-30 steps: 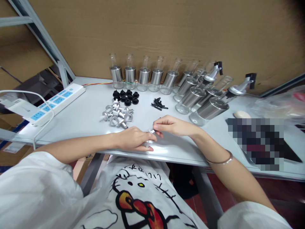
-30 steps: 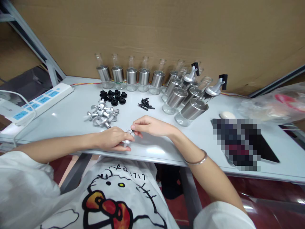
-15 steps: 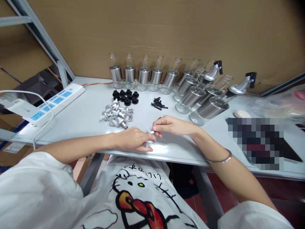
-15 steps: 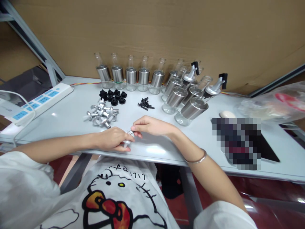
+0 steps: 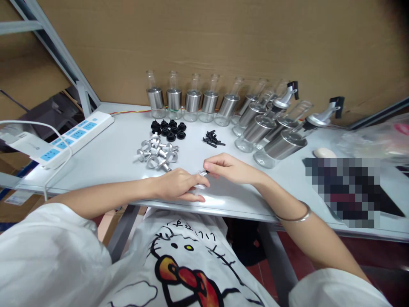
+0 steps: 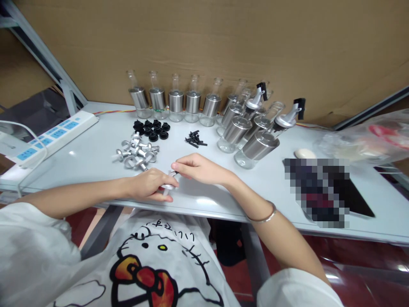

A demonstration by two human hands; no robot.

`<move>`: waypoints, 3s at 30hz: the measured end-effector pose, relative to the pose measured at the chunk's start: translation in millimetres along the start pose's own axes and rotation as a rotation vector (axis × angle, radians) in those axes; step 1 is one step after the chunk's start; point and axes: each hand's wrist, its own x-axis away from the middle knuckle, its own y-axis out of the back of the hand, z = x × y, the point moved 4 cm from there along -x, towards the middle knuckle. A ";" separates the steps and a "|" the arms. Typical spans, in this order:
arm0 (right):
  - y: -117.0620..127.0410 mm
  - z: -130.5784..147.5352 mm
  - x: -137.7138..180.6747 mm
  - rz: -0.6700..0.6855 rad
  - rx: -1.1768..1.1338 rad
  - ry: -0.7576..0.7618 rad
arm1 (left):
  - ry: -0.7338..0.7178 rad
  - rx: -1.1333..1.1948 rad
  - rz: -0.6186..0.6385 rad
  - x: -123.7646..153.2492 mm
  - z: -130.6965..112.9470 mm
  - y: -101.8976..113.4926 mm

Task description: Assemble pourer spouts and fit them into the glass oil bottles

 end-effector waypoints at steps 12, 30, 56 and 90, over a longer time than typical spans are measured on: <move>4.2 7.5 5.9 0.130 -0.035 0.055 | -0.028 0.025 -0.031 0.1 -2.9 3.5; 2.8 1.6 4.3 0.163 -0.091 -0.017 | 0.036 0.064 0.077 2.8 -0.9 -2.5; -5.4 -6.5 4.0 0.186 -0.094 -0.039 | 0.018 -0.032 0.172 2.5 -3.0 -6.4; 15.5 5.5 4.8 -0.239 -0.164 0.087 | 0.753 -0.320 -0.316 20.5 97.2 124.5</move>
